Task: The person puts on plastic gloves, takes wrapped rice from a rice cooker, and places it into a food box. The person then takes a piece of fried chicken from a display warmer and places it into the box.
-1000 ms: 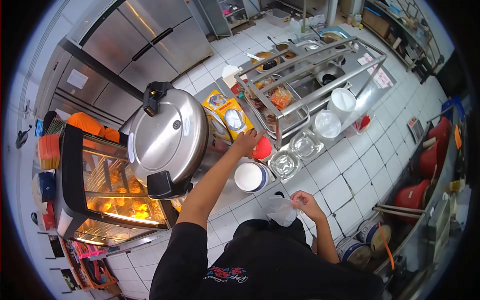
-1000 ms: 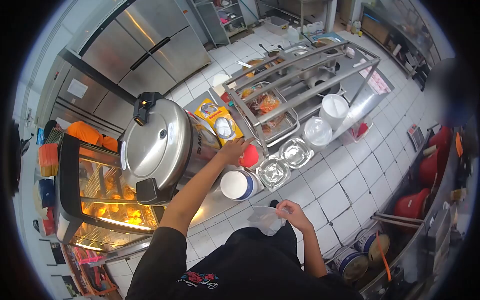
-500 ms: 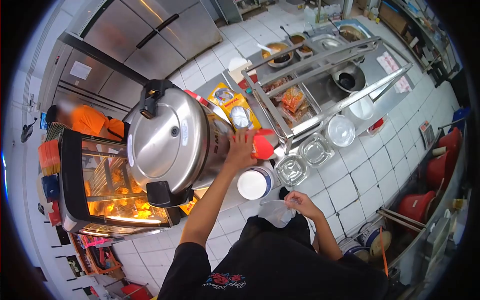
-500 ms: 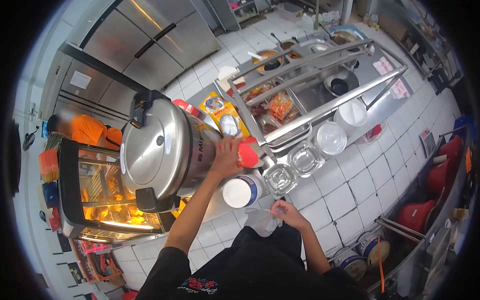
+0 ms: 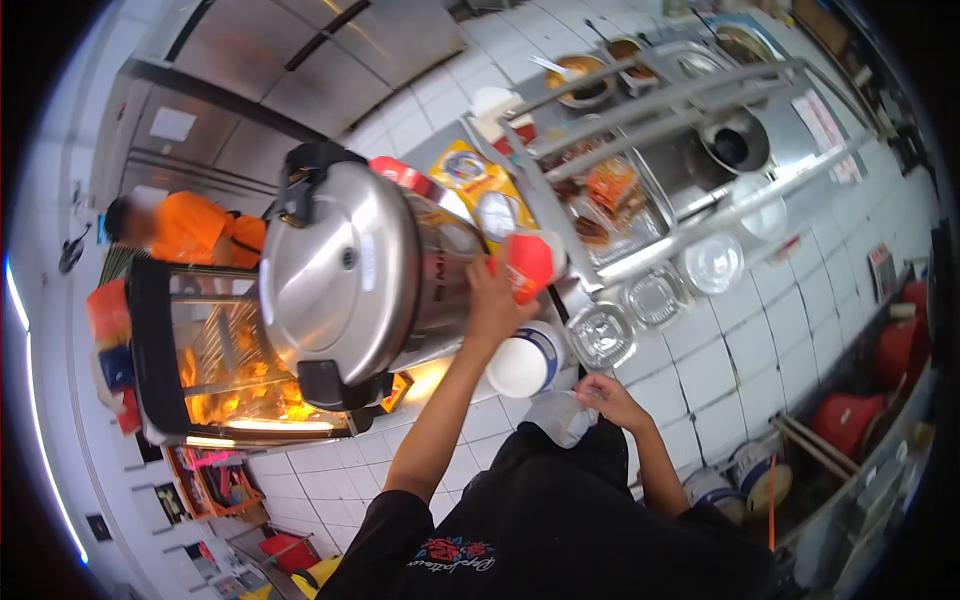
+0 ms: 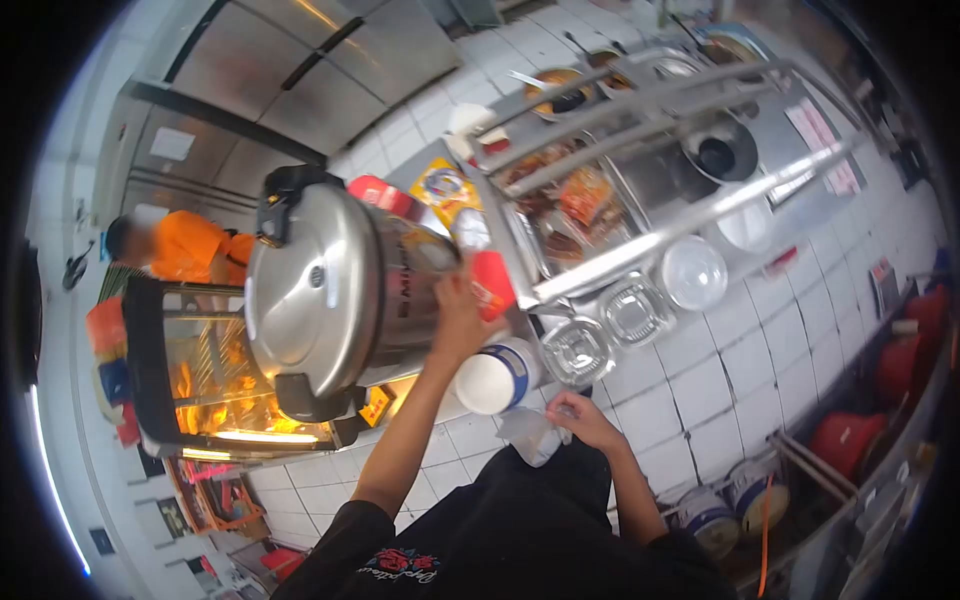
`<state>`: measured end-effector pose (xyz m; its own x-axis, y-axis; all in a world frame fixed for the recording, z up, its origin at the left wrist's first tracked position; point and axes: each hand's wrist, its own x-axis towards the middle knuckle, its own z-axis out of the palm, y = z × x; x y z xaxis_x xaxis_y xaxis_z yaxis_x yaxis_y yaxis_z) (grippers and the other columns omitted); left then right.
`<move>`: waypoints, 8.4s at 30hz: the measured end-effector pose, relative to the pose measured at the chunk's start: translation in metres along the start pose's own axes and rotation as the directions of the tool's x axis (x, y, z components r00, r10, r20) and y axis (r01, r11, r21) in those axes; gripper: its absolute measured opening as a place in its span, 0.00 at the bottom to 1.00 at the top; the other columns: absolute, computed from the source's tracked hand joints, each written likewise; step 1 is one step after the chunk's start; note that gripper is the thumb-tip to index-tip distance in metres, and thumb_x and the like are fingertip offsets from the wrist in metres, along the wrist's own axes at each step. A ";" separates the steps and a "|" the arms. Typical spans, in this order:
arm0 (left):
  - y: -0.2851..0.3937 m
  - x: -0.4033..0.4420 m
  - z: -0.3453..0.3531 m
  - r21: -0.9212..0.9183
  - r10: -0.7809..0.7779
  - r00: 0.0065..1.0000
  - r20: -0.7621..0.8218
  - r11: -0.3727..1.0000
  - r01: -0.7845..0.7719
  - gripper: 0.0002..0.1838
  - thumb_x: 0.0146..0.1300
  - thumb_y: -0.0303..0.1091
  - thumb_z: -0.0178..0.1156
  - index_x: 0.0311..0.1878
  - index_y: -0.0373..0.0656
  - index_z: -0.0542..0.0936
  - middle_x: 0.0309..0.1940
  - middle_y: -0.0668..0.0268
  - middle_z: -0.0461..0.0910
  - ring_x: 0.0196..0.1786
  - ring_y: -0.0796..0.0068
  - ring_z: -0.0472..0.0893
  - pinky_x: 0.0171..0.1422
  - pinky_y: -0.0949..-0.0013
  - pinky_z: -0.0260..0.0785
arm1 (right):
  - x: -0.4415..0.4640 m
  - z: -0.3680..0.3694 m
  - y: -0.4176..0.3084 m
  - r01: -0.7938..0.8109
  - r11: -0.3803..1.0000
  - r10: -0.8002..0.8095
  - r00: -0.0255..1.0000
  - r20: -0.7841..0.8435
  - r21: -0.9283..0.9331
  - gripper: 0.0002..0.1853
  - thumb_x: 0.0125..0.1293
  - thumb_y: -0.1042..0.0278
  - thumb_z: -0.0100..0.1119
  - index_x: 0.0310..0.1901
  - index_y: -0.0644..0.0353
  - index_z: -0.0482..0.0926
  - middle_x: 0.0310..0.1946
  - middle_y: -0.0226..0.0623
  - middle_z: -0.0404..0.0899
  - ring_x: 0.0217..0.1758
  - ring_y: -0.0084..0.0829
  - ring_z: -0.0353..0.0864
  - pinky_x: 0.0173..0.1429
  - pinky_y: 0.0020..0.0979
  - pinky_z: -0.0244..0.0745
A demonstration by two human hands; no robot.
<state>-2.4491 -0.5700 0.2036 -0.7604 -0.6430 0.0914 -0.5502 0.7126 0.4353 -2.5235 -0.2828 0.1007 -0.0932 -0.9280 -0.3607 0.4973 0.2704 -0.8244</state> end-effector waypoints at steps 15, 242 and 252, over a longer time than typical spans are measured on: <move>-0.038 -0.002 0.028 -0.222 0.170 0.985 -0.017 0.960 -0.170 0.48 0.41 0.26 0.78 0.67 0.37 0.62 0.63 0.39 0.62 0.71 0.34 0.64 0.74 0.46 0.63 | 0.001 0.028 -0.033 0.031 0.986 -0.012 0.993 0.114 -0.162 0.08 0.72 0.67 0.65 0.44 0.58 0.77 0.43 0.27 0.79 0.49 0.20 0.76 0.57 0.27 0.71; 0.495 1.632 0.354 -0.886 -0.732 0.672 -0.114 0.381 0.265 0.07 0.76 0.33 0.58 0.42 0.40 0.74 0.19 0.78 0.71 0.24 0.90 0.66 0.28 0.78 0.56 | 0.976 -1.254 -1.244 -0.680 0.626 0.098 0.554 0.827 0.381 0.30 0.81 0.46 0.34 0.77 0.52 0.61 0.78 0.46 0.60 0.81 0.44 0.59 0.82 0.45 0.54; 0.295 1.842 0.302 -0.802 -0.447 0.880 0.162 0.460 0.381 0.14 0.78 0.41 0.57 0.40 0.39 0.77 0.22 0.76 0.71 0.25 0.89 0.67 0.28 0.75 0.59 | 1.158 -1.294 -1.305 0.026 0.936 -0.114 0.966 0.233 0.350 0.25 0.78 0.56 0.51 0.71 0.57 0.66 0.66 0.43 0.74 0.70 0.37 0.75 0.73 0.42 0.71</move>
<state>-4.1164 -1.4595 0.2300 -0.4791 -0.8387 -0.2588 -0.2656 -0.1425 0.9535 -4.3971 -1.3792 0.1944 0.0547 -0.9867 -0.1529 0.7653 0.1397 -0.6283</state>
